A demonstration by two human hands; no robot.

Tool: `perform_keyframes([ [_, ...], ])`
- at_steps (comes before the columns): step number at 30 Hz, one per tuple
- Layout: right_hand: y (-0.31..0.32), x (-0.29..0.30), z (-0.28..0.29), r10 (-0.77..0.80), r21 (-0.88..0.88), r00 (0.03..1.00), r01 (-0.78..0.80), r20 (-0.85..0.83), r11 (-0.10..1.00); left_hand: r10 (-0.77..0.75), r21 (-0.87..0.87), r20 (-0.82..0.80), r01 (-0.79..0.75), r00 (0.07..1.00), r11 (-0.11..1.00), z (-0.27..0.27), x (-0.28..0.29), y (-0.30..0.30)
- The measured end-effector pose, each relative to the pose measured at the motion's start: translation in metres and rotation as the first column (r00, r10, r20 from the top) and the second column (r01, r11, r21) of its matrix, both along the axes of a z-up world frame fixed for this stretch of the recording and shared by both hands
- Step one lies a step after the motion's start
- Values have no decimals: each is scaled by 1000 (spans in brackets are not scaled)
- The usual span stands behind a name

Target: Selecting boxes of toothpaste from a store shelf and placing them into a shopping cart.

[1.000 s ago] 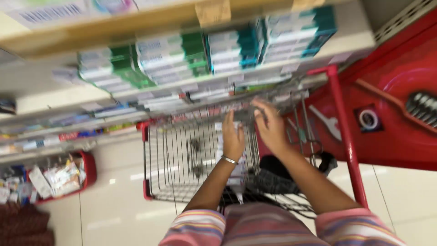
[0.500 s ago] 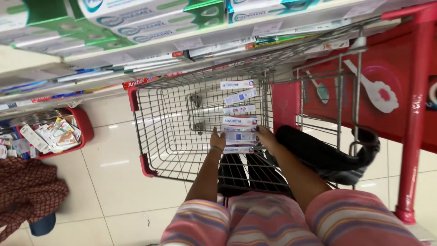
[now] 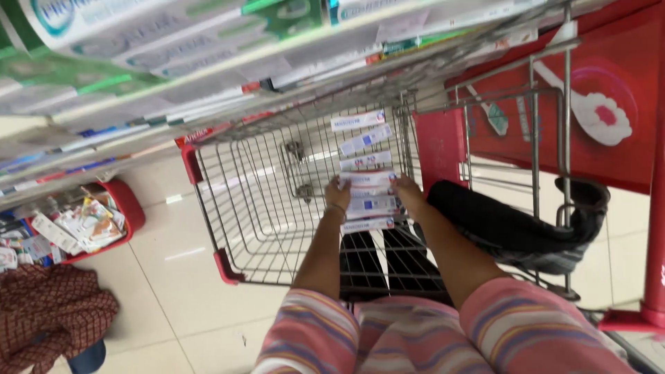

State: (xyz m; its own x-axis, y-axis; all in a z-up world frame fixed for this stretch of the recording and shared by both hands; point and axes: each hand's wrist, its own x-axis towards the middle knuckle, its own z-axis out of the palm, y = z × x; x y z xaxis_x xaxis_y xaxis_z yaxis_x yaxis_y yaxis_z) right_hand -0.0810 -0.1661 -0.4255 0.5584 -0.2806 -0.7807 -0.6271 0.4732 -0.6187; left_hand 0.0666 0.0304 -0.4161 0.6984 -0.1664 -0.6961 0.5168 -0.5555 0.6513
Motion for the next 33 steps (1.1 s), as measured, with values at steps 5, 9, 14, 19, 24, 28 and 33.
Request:
perform_keyframes([
  [5, 2, 12, 83, -145, -11, 983, 147, 111, 989, 168, -62, 37, -165, 985, 984, 81, 11, 7],
  [9, -7, 8, 187, -221, -74, 972, 227, 84, 971, 317, -377, -245, -391, 916, 840, 182, 12, 9],
  [14, -26, -18, 337, -113, -103, 967, 139, 229, 985, -61, -643, -528, -351, 847, 680, 312, 6, 13],
  [19, -35, -58, 412, 5, -252, 951, 77, 309, 965, -512, -735, -672, -400, 535, 547, 349, -28, -1],
  [24, -70, -95, 451, 35, -929, 986, 142, 164, 343, -504, -746, -615, -239, 606, 622, 342, -53, -30],
  [28, -122, -118, 418, 94, -985, 985, 153, 146, -77, -478, -748, -605, -248, 637, 616, 400, -55, -46],
  [33, -163, -117, 378, -548, 109, 831, 539, 93, 835, -522, -760, -585, -196, 621, 620, 453, -49, -55],
])
